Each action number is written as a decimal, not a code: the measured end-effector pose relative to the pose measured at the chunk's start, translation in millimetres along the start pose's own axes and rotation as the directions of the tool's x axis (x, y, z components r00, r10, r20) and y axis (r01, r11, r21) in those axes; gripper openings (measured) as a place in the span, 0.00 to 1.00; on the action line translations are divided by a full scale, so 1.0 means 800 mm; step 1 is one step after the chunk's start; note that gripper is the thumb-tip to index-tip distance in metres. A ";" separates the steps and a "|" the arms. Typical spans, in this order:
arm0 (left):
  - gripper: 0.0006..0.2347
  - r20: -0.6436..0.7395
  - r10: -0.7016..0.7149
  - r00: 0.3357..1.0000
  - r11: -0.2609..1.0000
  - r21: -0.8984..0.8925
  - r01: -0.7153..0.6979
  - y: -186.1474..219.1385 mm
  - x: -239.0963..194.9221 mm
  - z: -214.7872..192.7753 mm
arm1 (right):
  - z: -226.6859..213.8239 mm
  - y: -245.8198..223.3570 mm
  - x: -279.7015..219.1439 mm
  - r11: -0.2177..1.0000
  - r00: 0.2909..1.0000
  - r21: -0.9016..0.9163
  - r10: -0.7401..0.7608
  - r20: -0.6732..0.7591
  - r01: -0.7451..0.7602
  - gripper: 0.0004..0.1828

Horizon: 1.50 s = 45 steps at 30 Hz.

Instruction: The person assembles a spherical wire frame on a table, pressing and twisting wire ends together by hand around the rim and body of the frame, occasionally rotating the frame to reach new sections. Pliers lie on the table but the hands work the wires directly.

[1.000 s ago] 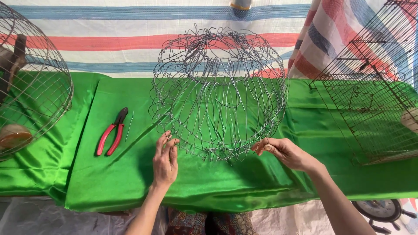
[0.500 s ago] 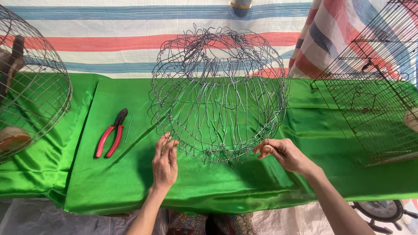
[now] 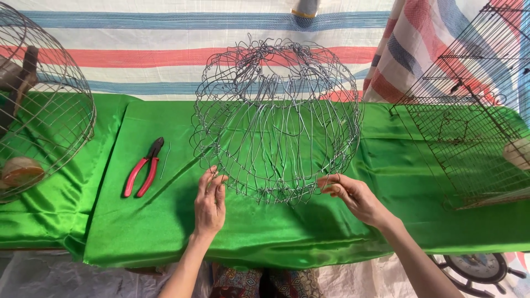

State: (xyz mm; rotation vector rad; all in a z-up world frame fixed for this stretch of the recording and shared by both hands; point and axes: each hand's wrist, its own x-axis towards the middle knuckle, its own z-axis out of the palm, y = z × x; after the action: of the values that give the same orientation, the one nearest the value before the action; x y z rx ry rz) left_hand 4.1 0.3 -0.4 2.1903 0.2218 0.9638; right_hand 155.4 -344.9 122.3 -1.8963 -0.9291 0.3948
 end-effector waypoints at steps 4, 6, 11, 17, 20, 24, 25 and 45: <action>0.16 0.024 -0.015 1.000 1.000 0.019 0.015 0.014 0.001 -0.007 | -0.003 -0.012 -0.019 0.990 0.994 0.105 0.102 -0.038 -0.097 0.21; 0.16 0.028 -0.030 0.999 0.999 0.023 0.029 0.018 0.000 -0.010 | -0.016 -0.005 -0.031 0.980 0.985 0.149 0.146 -0.089 -0.132 0.22; 0.17 0.014 0.009 1.000 1.000 0.030 -0.009 0.028 0.003 -0.013 | -0.089 -0.056 -0.033 0.985 0.911 -0.172 -0.077 -0.406 0.007 0.12; 0.15 0.007 0.021 1.000 0.999 0.037 -0.021 0.036 0.004 -0.017 | -0.145 -0.148 0.066 0.898 0.807 -0.424 -0.336 -0.487 0.118 0.09; 0.13 -0.014 0.050 0.999 0.998 0.033 -0.049 0.041 0.005 -0.019 | -0.137 -0.184 0.132 0.932 0.850 -0.362 -0.218 -0.480 0.034 0.12; 0.16 0.011 0.050 0.999 0.999 0.010 -0.050 0.041 0.004 -0.019 | -0.140 -0.132 0.209 0.642 0.770 -0.762 -0.527 -0.360 0.082 0.13; 0.16 0.005 0.055 0.999 0.998 0.010 -0.055 0.042 0.005 -0.019 | -0.136 -0.129 0.225 0.630 0.837 -0.776 -0.408 -0.365 -0.032 0.21; 0.13 -0.002 0.024 1.000 1.000 0.009 -0.024 0.043 0.006 -0.025 | -0.103 -0.127 0.301 0.669 0.928 -0.676 0.059 -0.367 -0.310 0.34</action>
State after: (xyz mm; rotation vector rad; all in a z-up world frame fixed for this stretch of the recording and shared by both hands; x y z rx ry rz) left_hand -10.8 -11.6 34.5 2.2047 0.2019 0.9803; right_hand 319.7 -190.5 277.3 -2.7050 -0.7124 -0.2256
